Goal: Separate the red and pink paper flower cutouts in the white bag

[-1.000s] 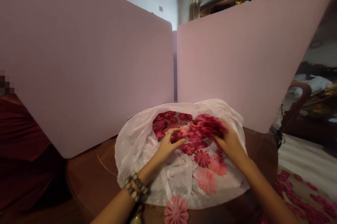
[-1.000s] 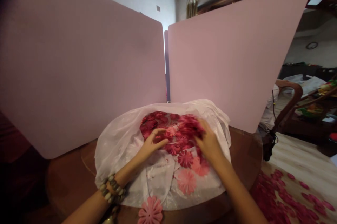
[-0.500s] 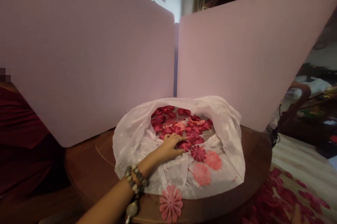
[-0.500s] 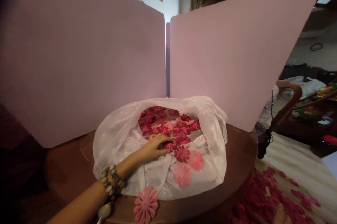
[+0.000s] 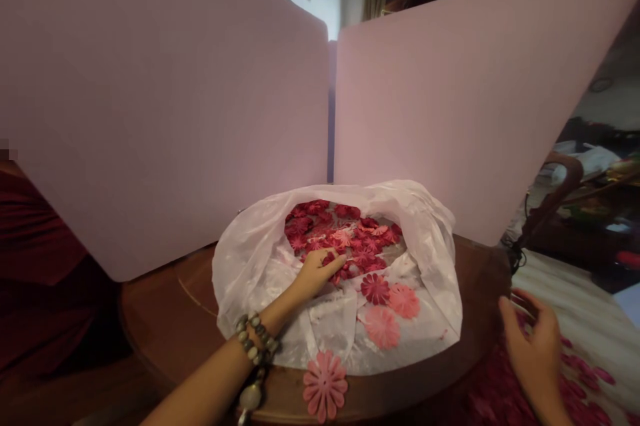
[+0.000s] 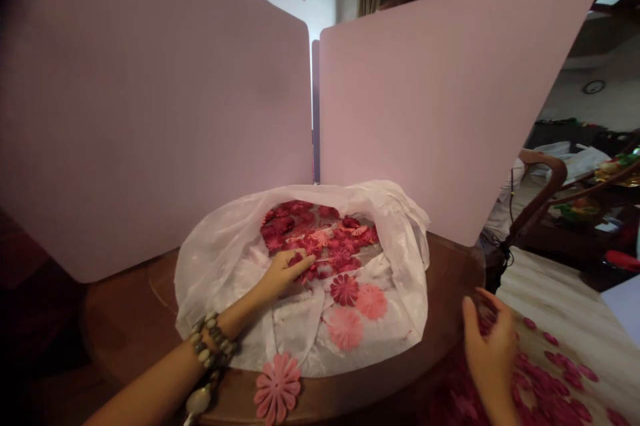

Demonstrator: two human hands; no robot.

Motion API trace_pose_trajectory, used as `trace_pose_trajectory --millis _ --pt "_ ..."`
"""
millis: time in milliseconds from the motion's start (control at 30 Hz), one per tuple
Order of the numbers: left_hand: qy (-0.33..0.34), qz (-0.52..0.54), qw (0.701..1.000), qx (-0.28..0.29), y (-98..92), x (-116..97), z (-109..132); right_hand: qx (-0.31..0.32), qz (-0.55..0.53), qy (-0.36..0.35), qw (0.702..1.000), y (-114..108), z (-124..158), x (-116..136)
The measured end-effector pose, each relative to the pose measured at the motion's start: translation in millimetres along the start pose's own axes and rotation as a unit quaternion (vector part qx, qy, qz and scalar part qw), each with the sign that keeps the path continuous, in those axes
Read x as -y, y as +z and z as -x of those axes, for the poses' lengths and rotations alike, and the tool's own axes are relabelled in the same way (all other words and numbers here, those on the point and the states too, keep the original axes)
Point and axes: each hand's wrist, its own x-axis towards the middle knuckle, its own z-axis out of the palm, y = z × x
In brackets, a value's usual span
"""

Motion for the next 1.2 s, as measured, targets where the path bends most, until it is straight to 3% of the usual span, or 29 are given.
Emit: trace_pose_trajectory --millis 67,133,200,267,367,433,533,700,867,933,1100,1200 --pt "-0.027 0.051 0.998 0.009 3.3 -1.2 3.1 0.050 -0.058 -0.033 0.997 15.8 8.3 44.3" --pt "-0.047 0.083 0.995 0.006 5.6 -1.4 4.3 0.166 -0.091 -0.069 0.980 36.5 21.0 83.6" --pt "-0.067 0.109 0.992 0.001 6.1 -0.7 3.0 0.321 -0.140 -0.117 0.929 61.5 32.6 117.4" --pt "-0.082 0.129 0.988 -0.006 5.1 0.8 -0.2 0.414 -0.173 -0.148 0.881 90.3 39.1 143.8" --pt "-0.094 0.144 0.985 -0.018 2.9 3.8 -6.2 0.484 -0.213 -0.134 0.838 136.1 38.0 165.3" --pt "-0.098 0.153 0.982 -0.042 2.0 6.4 -9.7 0.481 -0.280 -0.116 0.823 163.1 33.2 168.7" --pt "-0.115 0.192 0.970 -0.095 1.7 12.3 -13.5 0.464 -0.314 -0.083 0.824 189.4 26.3 165.1" --pt "-0.095 0.199 0.962 -0.160 1.2 22.6 -15.3 0.341 -0.284 -0.109 0.889 194.0 24.8 154.5" --pt "-0.057 0.191 0.965 -0.170 -2.1 14.0 -10.5 0.306 -0.294 -0.106 0.899 182.5 34.5 153.1" --pt "-0.049 0.208 0.967 -0.137 -3.8 8.1 -8.9 0.348 -0.329 -0.075 0.875 179.9 37.6 156.5" --pt "-0.067 0.323 0.944 -0.024 -6.8 4.7 -8.2 0.506 -0.422 0.013 0.752 171.5 36.2 166.7" --pt "-0.068 0.355 0.932 0.018 -7.4 6.0 -7.8 0.550 -0.439 0.038 0.710 165.0 32.8 169.6"
